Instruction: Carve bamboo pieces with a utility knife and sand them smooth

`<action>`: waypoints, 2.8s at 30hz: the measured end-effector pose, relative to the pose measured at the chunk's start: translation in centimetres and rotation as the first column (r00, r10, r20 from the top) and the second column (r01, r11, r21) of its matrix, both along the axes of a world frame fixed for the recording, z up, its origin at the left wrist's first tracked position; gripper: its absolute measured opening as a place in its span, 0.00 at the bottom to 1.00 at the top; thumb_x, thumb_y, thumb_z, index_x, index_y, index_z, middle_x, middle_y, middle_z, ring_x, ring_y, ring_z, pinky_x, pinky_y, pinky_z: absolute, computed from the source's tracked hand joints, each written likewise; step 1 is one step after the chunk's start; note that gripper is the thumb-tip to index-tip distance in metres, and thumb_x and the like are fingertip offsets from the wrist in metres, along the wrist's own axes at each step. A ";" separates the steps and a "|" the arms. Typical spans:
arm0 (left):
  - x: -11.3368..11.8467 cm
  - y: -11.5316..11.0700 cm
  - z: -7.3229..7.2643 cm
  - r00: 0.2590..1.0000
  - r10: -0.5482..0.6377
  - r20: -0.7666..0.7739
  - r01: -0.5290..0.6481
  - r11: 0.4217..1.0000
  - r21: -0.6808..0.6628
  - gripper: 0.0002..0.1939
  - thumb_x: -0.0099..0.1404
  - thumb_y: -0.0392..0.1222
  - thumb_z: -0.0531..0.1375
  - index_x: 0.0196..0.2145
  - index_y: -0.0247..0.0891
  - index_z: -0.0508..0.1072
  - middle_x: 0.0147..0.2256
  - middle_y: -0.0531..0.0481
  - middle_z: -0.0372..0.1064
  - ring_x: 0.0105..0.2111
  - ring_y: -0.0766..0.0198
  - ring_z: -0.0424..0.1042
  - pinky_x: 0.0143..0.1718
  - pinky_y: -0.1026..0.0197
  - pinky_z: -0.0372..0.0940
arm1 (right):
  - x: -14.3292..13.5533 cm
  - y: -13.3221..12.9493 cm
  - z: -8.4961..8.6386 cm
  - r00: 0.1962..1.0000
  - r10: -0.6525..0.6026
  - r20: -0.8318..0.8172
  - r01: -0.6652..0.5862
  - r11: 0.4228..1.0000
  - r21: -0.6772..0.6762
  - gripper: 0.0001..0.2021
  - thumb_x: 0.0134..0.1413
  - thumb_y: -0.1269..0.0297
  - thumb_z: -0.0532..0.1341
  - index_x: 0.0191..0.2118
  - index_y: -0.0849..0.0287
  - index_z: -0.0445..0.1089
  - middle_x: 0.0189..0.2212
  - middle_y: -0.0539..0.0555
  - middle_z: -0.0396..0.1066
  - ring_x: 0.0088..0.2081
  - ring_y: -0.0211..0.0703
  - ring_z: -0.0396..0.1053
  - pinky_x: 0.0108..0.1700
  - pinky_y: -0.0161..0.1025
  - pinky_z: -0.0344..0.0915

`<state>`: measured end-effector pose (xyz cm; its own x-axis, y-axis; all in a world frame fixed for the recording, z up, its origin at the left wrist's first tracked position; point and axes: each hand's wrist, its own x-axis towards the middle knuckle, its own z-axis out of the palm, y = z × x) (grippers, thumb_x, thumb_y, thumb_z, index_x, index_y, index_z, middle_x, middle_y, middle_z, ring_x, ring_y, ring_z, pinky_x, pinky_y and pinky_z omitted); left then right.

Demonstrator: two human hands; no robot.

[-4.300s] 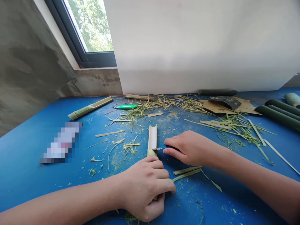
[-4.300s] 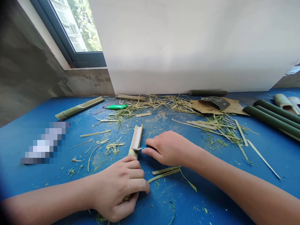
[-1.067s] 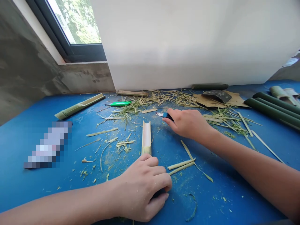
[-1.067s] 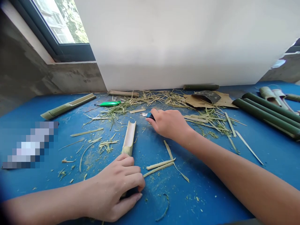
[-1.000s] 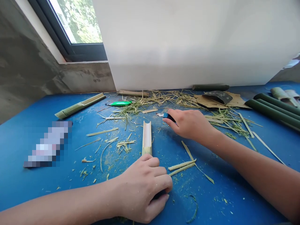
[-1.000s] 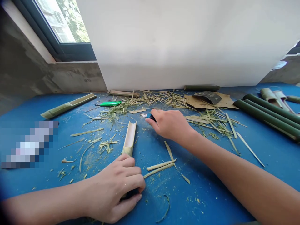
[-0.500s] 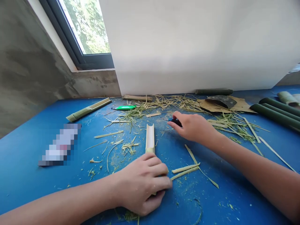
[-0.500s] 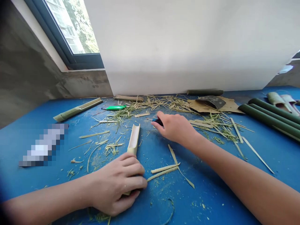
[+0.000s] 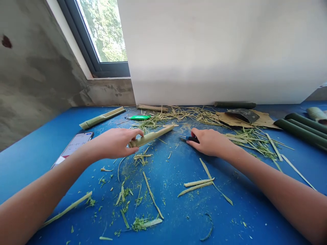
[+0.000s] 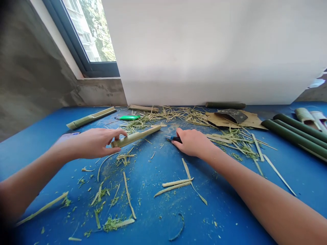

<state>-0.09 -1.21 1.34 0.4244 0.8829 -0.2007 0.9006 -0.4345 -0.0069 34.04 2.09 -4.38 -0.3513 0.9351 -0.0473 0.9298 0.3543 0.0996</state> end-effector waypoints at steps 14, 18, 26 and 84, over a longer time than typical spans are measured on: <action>-2.4 2.9 -1.9 0.998 0.026 -0.051 -0.031 0.995 -0.095 0.29 0.66 0.51 0.61 0.63 0.46 0.66 0.57 0.45 0.72 0.51 0.51 0.74 0.46 0.55 0.66 | 0.3 0.5 -0.6 1.000 0.026 0.004 -0.026 1.000 0.012 0.21 0.66 0.44 0.50 0.48 0.56 0.66 0.38 0.61 0.78 0.37 0.59 0.75 0.32 0.45 0.59; -2.8 3.2 -2.2 0.999 0.026 -0.022 -0.028 0.995 -0.092 0.28 0.66 0.49 0.61 0.62 0.48 0.66 0.56 0.47 0.72 0.48 0.53 0.74 0.43 0.57 0.66 | 0.3 0.5 -0.5 0.999 0.033 0.019 -0.033 0.999 0.009 0.21 0.67 0.44 0.50 0.47 0.57 0.66 0.36 0.61 0.78 0.36 0.59 0.75 0.32 0.44 0.59; -2.9 3.2 -2.2 0.999 0.016 0.032 -0.013 0.997 -0.078 0.28 0.66 0.56 0.59 0.62 0.48 0.67 0.55 0.46 0.73 0.46 0.54 0.75 0.41 0.58 0.66 | 0.1 0.3 -0.3 0.999 0.051 0.016 -0.051 0.999 0.008 0.21 0.67 0.45 0.49 0.47 0.57 0.67 0.37 0.62 0.78 0.36 0.61 0.75 0.33 0.47 0.62; 5.0 -2.3 -5.5 0.989 0.027 0.145 -0.015 0.997 -0.081 0.22 0.72 0.61 0.48 0.50 0.41 0.62 0.36 0.45 0.76 0.36 0.48 0.74 0.32 0.55 0.56 | -5.6 -4.9 -0.2 0.982 0.081 -0.170 -0.113 0.976 -0.186 0.27 0.67 0.42 0.46 0.52 0.59 0.69 0.40 0.65 0.78 0.40 0.63 0.76 0.37 0.48 0.65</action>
